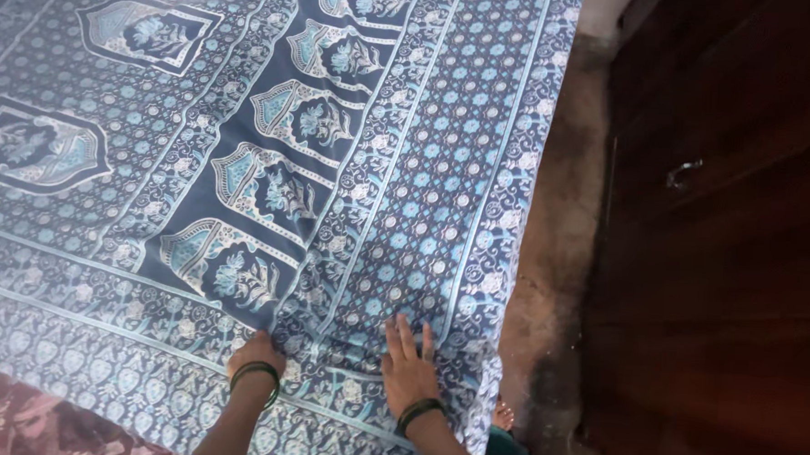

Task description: The person spreads a patterned blue sheet over a mattress, smoothing it with their hands and tucking the edges into the sides of the bed frame.

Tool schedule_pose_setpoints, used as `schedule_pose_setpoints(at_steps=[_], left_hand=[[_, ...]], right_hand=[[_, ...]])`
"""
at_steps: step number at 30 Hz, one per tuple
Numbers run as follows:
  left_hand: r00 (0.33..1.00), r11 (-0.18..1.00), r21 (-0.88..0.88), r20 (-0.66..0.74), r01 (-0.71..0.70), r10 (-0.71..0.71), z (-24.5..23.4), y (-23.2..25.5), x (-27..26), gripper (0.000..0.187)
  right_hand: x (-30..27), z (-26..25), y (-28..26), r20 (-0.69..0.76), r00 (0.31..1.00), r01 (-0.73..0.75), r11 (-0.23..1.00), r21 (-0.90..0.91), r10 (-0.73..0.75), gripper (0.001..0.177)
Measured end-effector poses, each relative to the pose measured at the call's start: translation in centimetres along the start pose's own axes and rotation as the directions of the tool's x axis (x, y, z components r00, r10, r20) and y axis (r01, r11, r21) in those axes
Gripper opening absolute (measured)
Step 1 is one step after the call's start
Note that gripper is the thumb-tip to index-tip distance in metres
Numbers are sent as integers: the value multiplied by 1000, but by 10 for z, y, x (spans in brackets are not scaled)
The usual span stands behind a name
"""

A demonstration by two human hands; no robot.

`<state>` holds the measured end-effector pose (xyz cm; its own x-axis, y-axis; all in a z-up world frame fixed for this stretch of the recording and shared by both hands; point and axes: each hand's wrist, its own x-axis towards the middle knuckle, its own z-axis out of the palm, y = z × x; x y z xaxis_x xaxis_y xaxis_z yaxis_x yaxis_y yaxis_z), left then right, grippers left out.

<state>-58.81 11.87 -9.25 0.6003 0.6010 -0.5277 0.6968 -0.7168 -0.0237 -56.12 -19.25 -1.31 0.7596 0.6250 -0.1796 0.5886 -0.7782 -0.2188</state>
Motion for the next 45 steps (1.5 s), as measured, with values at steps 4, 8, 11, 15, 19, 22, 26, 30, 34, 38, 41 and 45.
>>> schedule_pose_setpoints(at_steps=[4,8,11,15,19,22,26,30,34,38,41,45], left_hand=[[990,972,195,80,-128,114,2,-30,-7,38],[974,963,254,223,-91,33,-5,-48,-23,39],[942,925,349,336,-146,22,-22,-45,-23,45],[984,958,225,24,-178,177,-27,-59,-51,53],[829,849,219,-202,-481,521,-20,-99,-80,72],[694,721,255,-201,-645,692,-15,-126,-79,86],[747,744,285,-120,-604,653,15,-147,-49,36],[642,611,344,-32,-713,766,29,-130,-8,29],[732,704,247,397,-666,553,21,-121,20,27],[537,559,220,677,-800,503,8,-127,34,36],[503,536,158,629,-829,593,5,-130,37,36],[412,401,103,325,-910,851,-2,-154,45,36]], right_hand=[[-1,26,-14,-393,919,-23,999,-44,4,40],[-26,18,-34,-40,999,24,997,-74,-27,29],[-46,-4,-42,-249,965,121,982,142,-83,34],[-82,-6,-45,-119,962,260,957,131,-245,45],[-83,33,-47,-242,955,176,984,-6,-172,18],[-88,49,-56,-153,988,46,993,105,-29,14],[-99,43,-68,-32,999,30,993,118,-27,10],[-88,33,-59,179,980,77,994,83,-91,9],[-78,62,-46,135,982,-159,954,254,128,8],[-79,99,-41,90,957,-291,907,304,277,10],[-85,113,-41,13,946,-310,895,321,323,20],[-103,118,-49,-359,917,-113,976,184,174,43]])
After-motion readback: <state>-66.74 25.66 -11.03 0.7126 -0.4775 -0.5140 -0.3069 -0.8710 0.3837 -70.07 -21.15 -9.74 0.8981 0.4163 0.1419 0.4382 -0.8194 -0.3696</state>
